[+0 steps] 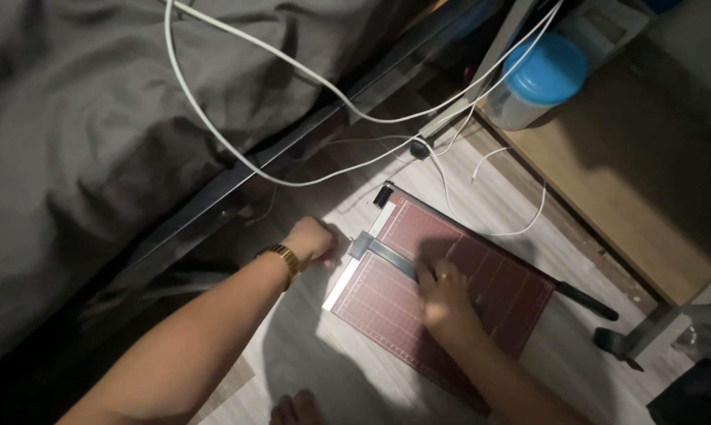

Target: Organizing various supplies into a plastic drawer unit and using a paper cutter to trim paper.

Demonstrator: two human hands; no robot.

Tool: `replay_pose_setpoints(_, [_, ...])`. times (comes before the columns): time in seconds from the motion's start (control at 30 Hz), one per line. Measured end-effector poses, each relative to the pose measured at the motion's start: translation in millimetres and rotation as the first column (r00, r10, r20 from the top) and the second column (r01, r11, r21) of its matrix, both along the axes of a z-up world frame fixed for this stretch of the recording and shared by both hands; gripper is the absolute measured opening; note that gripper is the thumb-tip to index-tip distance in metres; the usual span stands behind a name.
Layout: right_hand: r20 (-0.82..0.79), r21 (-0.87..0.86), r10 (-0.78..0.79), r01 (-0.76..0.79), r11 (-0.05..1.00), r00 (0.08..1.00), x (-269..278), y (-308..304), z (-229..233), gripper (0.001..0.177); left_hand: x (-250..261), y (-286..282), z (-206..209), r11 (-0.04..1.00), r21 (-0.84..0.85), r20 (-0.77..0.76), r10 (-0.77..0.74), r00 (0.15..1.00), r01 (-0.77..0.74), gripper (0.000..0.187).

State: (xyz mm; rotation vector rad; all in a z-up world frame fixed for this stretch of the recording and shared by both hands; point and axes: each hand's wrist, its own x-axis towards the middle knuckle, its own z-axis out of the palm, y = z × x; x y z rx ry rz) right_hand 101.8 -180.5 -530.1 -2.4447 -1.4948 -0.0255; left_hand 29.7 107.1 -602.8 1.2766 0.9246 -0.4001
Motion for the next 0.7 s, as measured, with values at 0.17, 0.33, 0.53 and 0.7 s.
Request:
replay_pose_setpoints(0.17, [0.050,0.073,-0.019,0.016,0.997,0.999,3.5,-4.8,6.4,0.046,5.8,-10.5,11.8,0.986,0.074,0.253,0.127,0.959,-0.150,0.020])
replay_pose_setpoints(0.33, [-0.011,-0.187,-0.064,0.061,0.981,0.998,3.7,-2.3,7.4,0.068,13.8,-24.6,9.9,0.975,0.222,0.294,-0.045,0.955,-0.023,0.021])
replay_pose_setpoints(0.53, [0.004,-0.015,0.022,-0.022,1.000,1.000,-1.0,1.0,14.9,0.063,18.2,-23.0,-1.6,0.928,0.372,0.251,-0.118,0.961,0.017,0.020])
replay_pose_setpoints(0.7, [0.116,0.149,0.118,-0.134,0.980,0.986,-3.8,24.0,2.4,0.046,12.7,-20.2,7.2,0.918,0.394,0.247,-0.152,0.957,0.044,0.022])
